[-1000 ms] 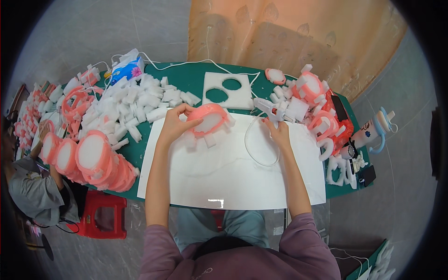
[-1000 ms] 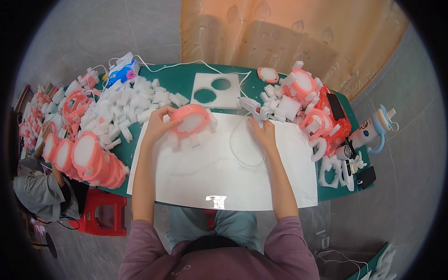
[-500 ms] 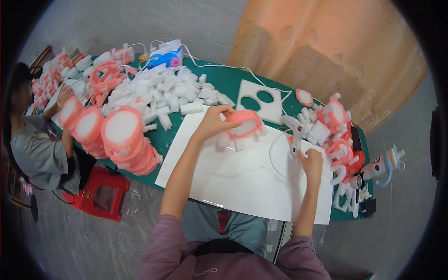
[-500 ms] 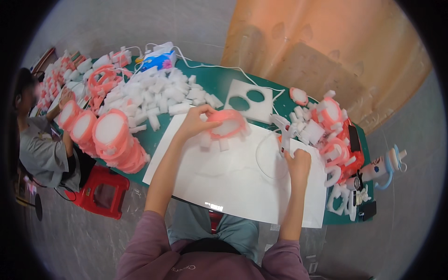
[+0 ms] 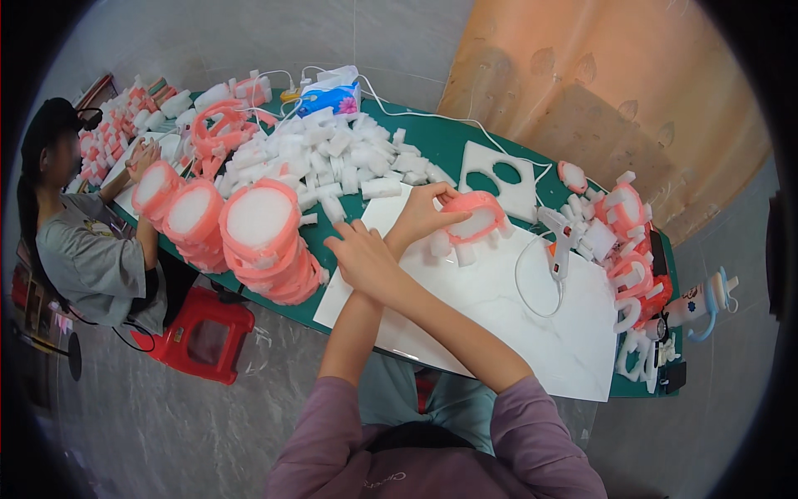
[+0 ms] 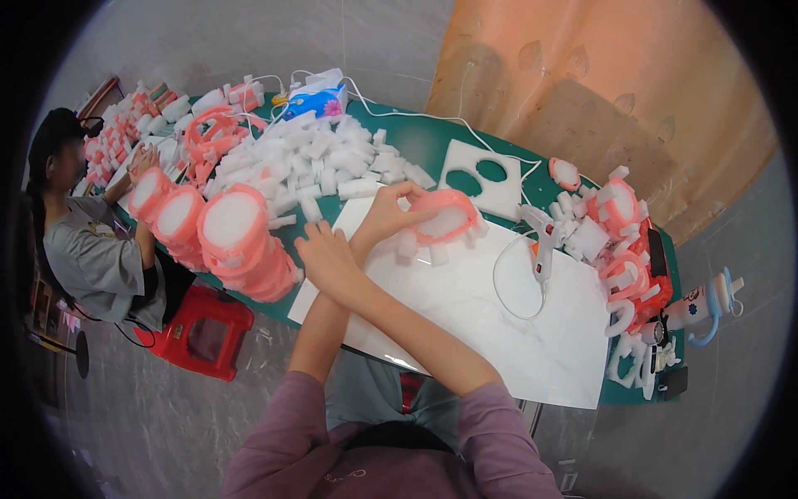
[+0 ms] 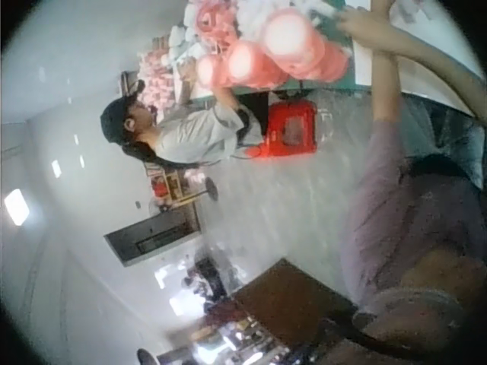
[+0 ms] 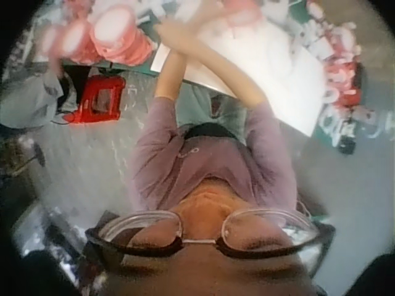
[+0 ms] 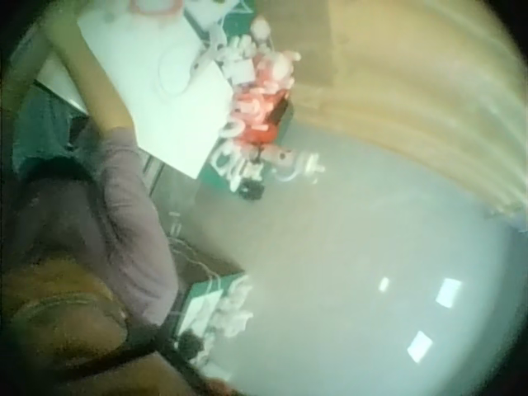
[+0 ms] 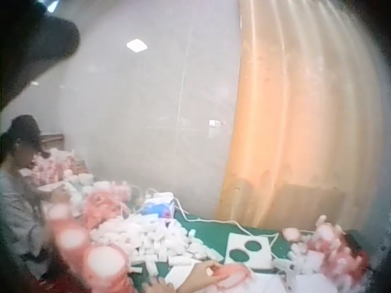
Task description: The person assembles foam crafts by applying hot glue to pink foam rings using a glue gun and attaching white foam pieces to them by hand.
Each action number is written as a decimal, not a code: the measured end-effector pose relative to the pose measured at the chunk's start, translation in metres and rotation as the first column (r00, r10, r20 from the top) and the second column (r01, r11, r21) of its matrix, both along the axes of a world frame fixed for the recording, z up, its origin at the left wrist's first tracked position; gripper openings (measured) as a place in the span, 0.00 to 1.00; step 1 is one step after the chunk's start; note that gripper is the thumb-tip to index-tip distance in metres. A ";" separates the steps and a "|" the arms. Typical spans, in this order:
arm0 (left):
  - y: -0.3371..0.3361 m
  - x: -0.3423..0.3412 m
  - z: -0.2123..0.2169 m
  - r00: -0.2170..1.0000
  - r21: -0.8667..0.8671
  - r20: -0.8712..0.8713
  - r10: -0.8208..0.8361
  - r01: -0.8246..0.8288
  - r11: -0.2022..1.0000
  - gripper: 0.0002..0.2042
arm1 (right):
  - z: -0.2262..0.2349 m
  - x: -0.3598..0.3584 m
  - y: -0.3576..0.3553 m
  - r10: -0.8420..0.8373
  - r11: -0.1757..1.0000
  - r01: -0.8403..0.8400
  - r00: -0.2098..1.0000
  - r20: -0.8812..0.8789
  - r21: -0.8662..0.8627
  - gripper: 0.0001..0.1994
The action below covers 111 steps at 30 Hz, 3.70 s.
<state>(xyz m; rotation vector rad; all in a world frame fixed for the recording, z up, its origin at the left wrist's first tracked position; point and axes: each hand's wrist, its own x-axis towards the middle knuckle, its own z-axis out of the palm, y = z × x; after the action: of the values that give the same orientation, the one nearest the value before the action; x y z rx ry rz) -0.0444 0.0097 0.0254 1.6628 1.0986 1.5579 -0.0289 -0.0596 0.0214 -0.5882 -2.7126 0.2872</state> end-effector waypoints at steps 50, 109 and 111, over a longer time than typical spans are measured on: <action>-0.004 0.003 0.007 0.999 -0.116 -0.036 -0.011 0.007 0.993 0.14 | 0.019 -0.058 0.088 -0.595 0.289 -0.312 0.682 -0.425 -0.905 0.21; 0.004 0.002 -0.001 1.000 -0.029 -0.026 -0.007 0.006 1.000 0.13 | 0.016 -0.058 0.047 -0.081 0.988 0.097 0.988 -0.128 0.120 0.02; 0.004 0.001 -0.002 0.999 -0.041 -0.037 -0.007 0.006 0.999 0.12 | 0.017 -0.059 0.043 -0.097 0.982 0.122 0.980 -0.172 0.141 0.06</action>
<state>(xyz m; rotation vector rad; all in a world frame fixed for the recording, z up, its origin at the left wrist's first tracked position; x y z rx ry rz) -0.0429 0.0140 0.0231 1.6725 1.1357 1.4961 -0.0881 -0.0163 0.0387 -0.6377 -2.5062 0.0955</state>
